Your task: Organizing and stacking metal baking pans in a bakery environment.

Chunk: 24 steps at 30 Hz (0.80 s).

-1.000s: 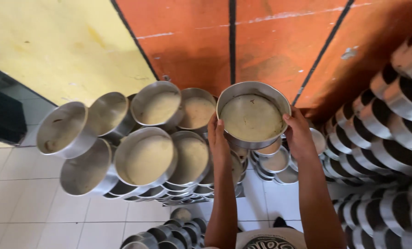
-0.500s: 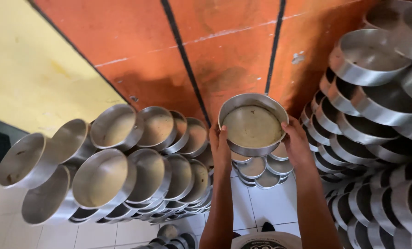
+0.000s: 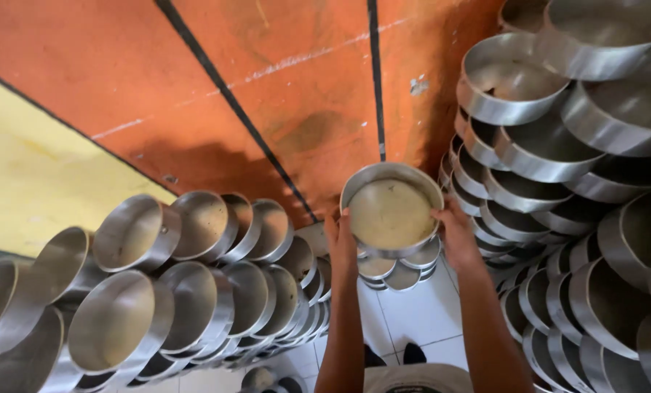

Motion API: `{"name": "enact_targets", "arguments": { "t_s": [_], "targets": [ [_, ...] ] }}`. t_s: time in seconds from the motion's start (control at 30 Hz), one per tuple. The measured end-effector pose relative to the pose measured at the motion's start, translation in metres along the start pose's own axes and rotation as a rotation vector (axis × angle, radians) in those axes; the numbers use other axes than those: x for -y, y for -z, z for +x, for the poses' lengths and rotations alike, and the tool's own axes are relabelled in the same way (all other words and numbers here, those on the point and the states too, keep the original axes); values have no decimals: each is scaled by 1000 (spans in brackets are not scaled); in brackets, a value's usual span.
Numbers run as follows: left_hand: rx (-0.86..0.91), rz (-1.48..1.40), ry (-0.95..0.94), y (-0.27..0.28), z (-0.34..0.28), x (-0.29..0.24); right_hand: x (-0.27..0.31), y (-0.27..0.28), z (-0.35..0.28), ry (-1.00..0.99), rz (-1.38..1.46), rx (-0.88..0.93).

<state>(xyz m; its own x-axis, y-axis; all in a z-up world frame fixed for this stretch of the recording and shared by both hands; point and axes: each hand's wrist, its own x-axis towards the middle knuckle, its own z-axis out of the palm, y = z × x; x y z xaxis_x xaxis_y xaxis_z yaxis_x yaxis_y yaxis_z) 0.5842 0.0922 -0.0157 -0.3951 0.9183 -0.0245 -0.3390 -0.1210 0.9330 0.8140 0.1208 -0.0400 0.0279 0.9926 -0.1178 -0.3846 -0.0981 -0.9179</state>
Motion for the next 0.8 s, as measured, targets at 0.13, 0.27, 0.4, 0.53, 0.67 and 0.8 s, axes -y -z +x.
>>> {"name": "enact_targets", "arguments": {
  "t_s": [0.13,0.27,0.4,0.53,0.67,0.8],
  "targets": [
    [26,77,-56,12,16,27,-13,4,5,-41,-1,-7],
    [54,297,-134,29,33,67,-32,10,15,-41,-131,-24],
    [79,153,-24,30,36,89,-40,7,18,-40,-214,-27],
    [51,150,48,48,55,139,-80,12,33,-35,-245,-55],
    [59,183,23,58,56,151,-119,12,39,-14,-261,-63],
    [86,163,82,67,49,155,-127,5,31,-57,-367,-116]
  ]
}}
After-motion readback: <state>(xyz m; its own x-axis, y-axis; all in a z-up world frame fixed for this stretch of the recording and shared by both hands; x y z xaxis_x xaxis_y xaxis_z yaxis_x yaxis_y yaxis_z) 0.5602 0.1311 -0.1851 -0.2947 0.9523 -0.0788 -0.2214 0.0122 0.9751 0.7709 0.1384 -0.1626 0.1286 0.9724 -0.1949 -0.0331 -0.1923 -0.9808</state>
